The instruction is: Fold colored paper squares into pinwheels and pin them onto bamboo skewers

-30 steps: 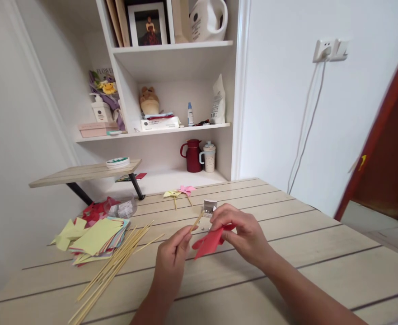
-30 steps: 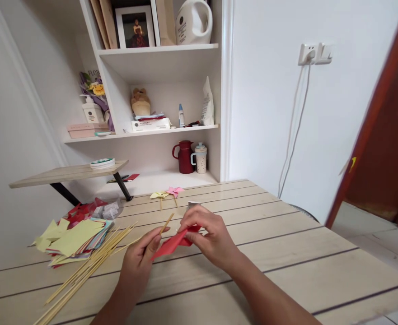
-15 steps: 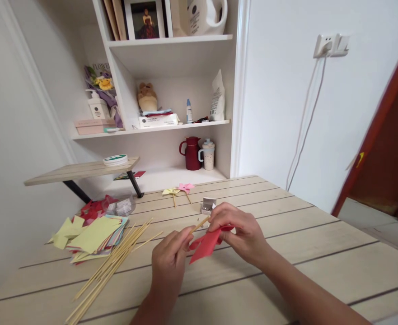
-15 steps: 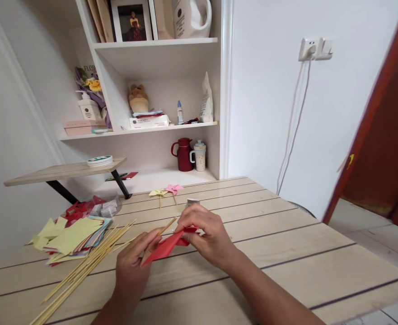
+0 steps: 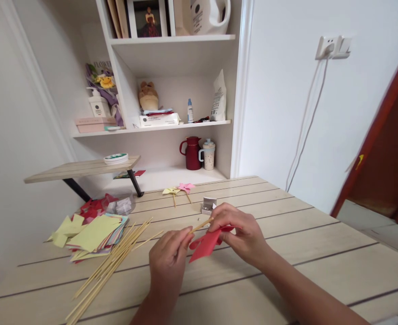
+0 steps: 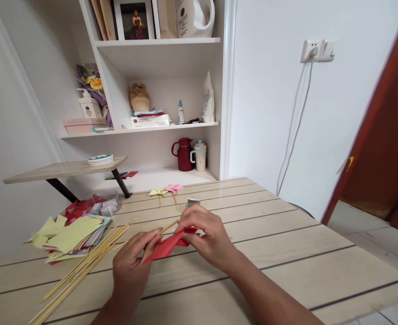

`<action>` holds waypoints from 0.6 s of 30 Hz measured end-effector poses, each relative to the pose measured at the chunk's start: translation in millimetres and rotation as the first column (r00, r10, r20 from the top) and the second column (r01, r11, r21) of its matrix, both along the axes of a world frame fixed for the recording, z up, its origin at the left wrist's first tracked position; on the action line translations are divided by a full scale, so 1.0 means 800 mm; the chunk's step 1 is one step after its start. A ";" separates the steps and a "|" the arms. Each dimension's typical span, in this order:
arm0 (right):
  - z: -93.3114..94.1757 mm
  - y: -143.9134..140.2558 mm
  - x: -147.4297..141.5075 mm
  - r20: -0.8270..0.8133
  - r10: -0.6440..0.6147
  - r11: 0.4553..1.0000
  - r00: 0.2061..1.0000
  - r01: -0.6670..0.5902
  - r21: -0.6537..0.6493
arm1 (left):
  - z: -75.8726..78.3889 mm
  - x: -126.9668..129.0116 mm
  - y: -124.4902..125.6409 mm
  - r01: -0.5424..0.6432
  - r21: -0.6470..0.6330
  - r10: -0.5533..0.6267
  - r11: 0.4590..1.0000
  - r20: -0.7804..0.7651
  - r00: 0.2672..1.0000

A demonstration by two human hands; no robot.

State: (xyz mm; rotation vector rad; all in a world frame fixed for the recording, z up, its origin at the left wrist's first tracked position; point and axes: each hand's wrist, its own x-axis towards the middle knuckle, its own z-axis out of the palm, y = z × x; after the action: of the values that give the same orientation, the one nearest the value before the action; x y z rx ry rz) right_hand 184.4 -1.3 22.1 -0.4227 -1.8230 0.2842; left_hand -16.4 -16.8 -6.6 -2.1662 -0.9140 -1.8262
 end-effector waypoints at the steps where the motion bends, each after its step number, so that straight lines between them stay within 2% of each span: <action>1: 0.000 0.000 0.000 -0.001 0.002 1.000 1.000 -0.002 -0.002 | 0.000 0.000 0.000 0.009 -0.025 -0.009 1.000 0.005 1.000; 4: 0.001 0.000 0.000 -0.010 0.011 1.000 1.000 -0.011 -0.026 | -0.005 -0.001 0.001 0.049 -0.128 -0.045 0.991 0.028 0.999; 7: 0.003 0.000 0.000 -0.024 0.004 0.999 1.000 -0.005 -0.044 | -0.010 0.002 0.001 0.147 -0.257 -0.115 0.955 0.133 0.984; 9: 0.003 0.000 0.000 -0.034 0.005 0.999 0.999 -0.007 -0.045 | -0.011 0.006 -0.002 0.217 -0.401 -0.132 0.890 0.230 0.964; 12: 0.003 -0.001 -0.001 -0.052 0.016 0.998 0.999 -0.019 -0.062 | -0.006 0.012 -0.008 0.285 -0.578 -0.108 0.765 0.321 0.941; 14: 0.003 -0.001 -0.002 -0.064 0.024 0.996 0.998 -0.029 -0.081 | -0.001 0.015 -0.012 0.301 -0.615 -0.109 0.728 0.331 0.937; 18: 0.004 -0.001 -0.002 -0.068 0.017 0.997 0.998 -0.023 -0.079 | 0.004 0.015 -0.015 0.287 -0.639 -0.103 0.714 0.310 0.945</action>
State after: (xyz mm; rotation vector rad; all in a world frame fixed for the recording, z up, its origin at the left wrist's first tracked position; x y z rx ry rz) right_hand 182.9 -2.5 25.5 -0.4457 -1.7552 0.3820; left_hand -4.1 -28.6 -3.5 -2.5360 -1.7011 -2.1488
